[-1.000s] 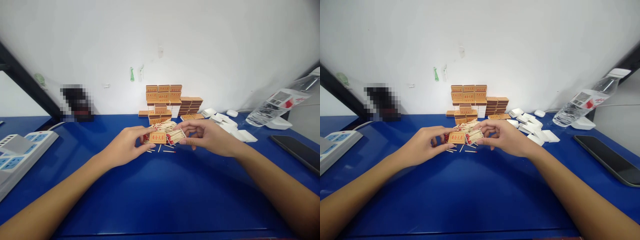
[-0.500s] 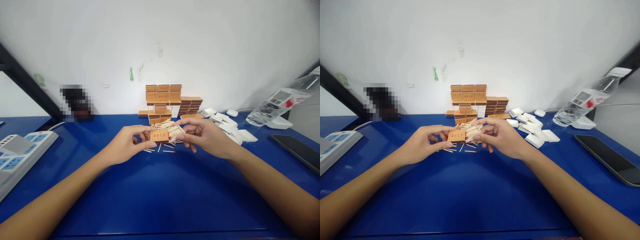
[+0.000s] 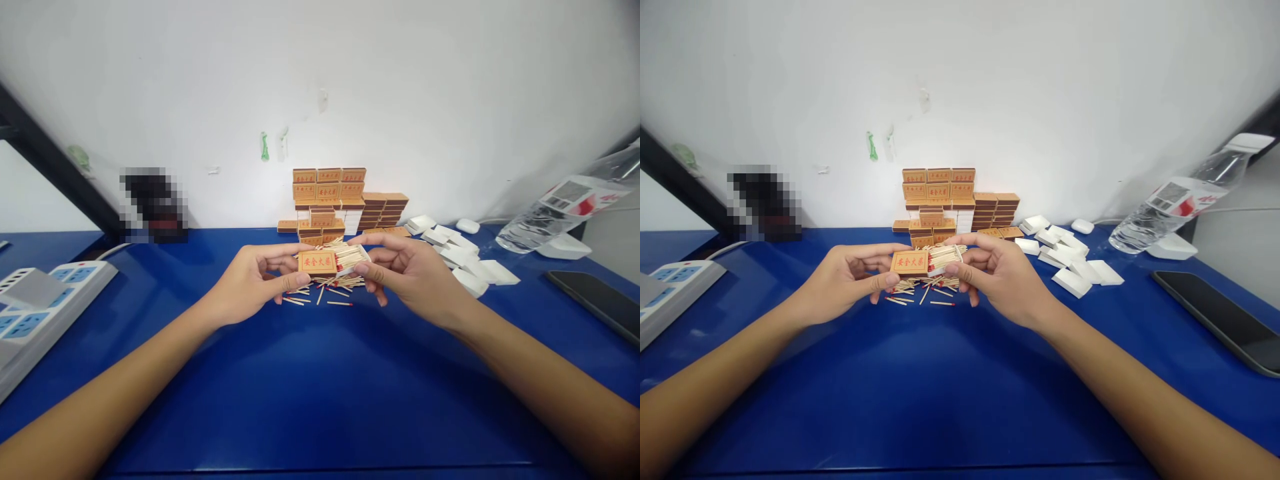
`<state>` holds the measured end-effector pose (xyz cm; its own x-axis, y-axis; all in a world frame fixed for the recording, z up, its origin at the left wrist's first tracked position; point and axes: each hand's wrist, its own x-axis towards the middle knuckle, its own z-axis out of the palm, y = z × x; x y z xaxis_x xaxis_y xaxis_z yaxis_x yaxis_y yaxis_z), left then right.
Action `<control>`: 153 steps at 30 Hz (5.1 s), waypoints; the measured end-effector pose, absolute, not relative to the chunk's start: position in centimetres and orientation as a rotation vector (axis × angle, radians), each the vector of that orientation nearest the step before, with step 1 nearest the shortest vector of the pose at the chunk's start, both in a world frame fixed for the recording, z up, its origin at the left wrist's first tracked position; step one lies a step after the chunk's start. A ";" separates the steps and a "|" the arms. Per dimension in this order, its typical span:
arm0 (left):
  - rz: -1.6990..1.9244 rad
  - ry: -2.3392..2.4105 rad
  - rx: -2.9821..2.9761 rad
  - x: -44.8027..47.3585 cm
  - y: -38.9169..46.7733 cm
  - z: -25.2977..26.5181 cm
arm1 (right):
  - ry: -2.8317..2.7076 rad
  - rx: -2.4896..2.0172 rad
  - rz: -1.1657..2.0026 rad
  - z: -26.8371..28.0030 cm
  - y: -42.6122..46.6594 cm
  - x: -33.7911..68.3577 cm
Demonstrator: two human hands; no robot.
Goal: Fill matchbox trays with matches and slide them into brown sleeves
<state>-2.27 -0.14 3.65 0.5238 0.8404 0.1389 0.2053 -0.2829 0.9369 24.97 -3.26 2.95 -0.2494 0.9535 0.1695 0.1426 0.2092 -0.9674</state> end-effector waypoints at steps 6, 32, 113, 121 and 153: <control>0.805 0.858 1.718 -2.2 -0.1 3.7 | -1.570 -1.047 1.117 2.7 -3.5 24.6; 0.958 0.803 1.590 -0.7 -1.5 2.3 | -1.644 -1.041 1.221 2.1 -6.6 21.0; 0.855 1.573 2.396 -5.7 2.1 1.5 | -2.125 -1.644 -0.274 2.3 1.0 32.2; 0.892 1.256 2.589 -4.7 1.2 0.3 | -2.166 -1.836 -0.445 1.0 3.1 35.6; 0.577 0.942 2.746 -1.7 -3.5 0.5 | -2.269 -1.161 0.240 3.8 -1.8 24.4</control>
<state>-1.74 -3.53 0.48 0.7238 0.6208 0.3012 0.5504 -0.7827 0.2907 24.43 -1.79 3.80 -0.4582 0.7894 0.4085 0.6863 0.6062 -0.4018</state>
